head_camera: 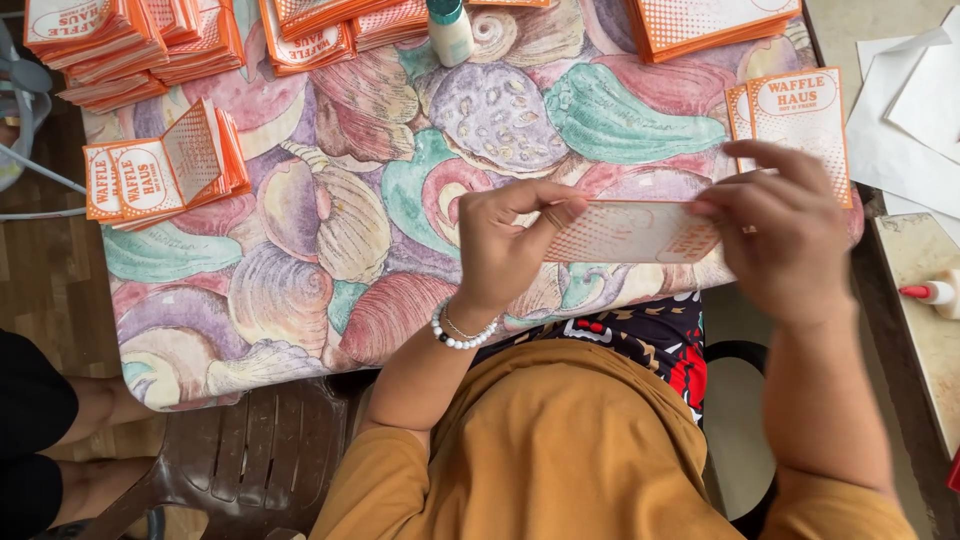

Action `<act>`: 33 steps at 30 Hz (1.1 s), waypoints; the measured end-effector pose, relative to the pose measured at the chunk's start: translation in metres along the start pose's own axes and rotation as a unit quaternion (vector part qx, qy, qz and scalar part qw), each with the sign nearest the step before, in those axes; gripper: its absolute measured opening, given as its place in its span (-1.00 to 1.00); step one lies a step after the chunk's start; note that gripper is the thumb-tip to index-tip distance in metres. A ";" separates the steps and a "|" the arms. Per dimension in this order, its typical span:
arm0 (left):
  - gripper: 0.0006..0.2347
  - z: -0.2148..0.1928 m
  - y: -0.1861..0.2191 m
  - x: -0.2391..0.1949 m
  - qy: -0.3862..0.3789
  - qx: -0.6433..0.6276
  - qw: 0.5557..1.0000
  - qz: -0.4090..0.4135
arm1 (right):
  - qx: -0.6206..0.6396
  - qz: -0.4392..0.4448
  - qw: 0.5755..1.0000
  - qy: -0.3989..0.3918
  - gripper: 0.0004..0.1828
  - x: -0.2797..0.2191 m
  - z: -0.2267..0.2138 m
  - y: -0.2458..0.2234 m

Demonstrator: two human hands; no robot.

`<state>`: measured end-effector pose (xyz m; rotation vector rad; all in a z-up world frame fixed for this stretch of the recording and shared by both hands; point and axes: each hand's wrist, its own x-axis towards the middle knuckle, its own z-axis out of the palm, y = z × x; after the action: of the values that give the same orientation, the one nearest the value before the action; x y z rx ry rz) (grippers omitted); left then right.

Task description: A person is manually assembling paper bags by applying glue to the edges of pre-printed paper templates and folding them into shape.

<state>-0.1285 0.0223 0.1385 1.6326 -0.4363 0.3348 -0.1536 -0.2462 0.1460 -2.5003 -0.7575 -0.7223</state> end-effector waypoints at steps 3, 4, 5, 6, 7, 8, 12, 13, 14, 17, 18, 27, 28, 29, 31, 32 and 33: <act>-0.97 -0.010 -0.009 0.005 -0.002 -0.051 0.997 -0.055 | 0.010 0.082 0.996 -0.015 -0.79 -0.042 -0.020 0.057; -0.97 -0.016 -0.011 0.007 0.000 -0.050 0.997 -0.056 | 0.011 0.080 0.997 -0.016 -0.79 -0.055 -0.024 0.066; -0.94 -0.022 -0.012 0.009 0.024 -0.067 0.994 -0.078 | 0.043 0.099 0.994 0.027 -0.80 -0.067 -0.029 0.076; -0.89 -0.028 -0.013 0.014 0.047 -0.084 0.991 -0.098 | 0.074 0.117 0.988 0.073 -0.79 -0.078 -0.033 0.086; -0.89 -0.026 -0.013 0.015 0.048 -0.084 0.991 -0.096 | 0.074 0.115 0.988 0.074 -0.79 -0.072 -0.026 0.078; -0.89 -0.024 -0.013 0.014 0.040 -0.091 0.990 -0.102 | 0.154 0.154 0.971 0.102 -0.79 -0.068 -0.019 0.068; -0.86 -0.018 -0.013 0.012 0.024 -0.110 0.986 -0.121 | 0.270 0.143 0.941 0.144 -0.46 -0.036 0.011 0.029; -0.86 -0.017 -0.015 0.012 0.026 -0.108 0.986 -0.121 | 0.273 0.141 0.941 0.144 -0.46 -0.031 0.023 0.030; -0.87 -0.016 -0.018 0.011 0.024 -0.113 0.985 -0.125 | 0.367 0.171 0.901 0.156 -0.23 -0.029 0.033 0.030; -0.89 -0.012 -0.026 0.009 0.019 -0.139 0.981 -0.133 | 0.471 0.252 0.820 0.204 -0.03 -0.013 0.060 0.016; -0.90 -0.011 -0.029 0.009 0.021 -0.158 0.978 -0.135 | 0.485 0.299 0.786 0.241 -0.11 -0.004 0.069 0.011; -0.85 0.036 -0.076 -0.022 0.168 -0.347 0.886 -0.259 | 0.437 0.459 0.729 0.260 -0.13 -0.086 0.045 0.074; -0.85 0.054 -0.073 -0.023 0.167 -0.346 0.886 -0.259 | 0.437 0.459 0.728 0.262 -0.13 -0.089 0.061 0.061; -0.86 0.072 -0.069 -0.023 0.181 -0.369 0.863 -0.294 | 0.523 0.432 0.702 0.220 -0.02 -0.091 0.077 0.047; -0.87 0.103 -0.073 -0.030 0.189 -0.395 0.835 -0.333 | 0.598 0.402 0.670 0.180 0.10 -0.099 0.096 0.036; -0.88 0.115 -0.081 -0.033 0.177 -0.437 0.803 -0.363 | 0.615 0.416 0.635 0.213 -0.11 -0.100 0.102 0.040; -0.89 0.126 -0.089 -0.036 0.164 -0.478 0.769 -0.391 | 0.630 0.429 0.599 0.247 -0.29 -0.100 0.107 0.044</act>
<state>-0.1237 -0.0930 0.0302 0.5984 0.3478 -0.2362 -0.1610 -0.2612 -0.0062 -0.9552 0.2339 -0.2391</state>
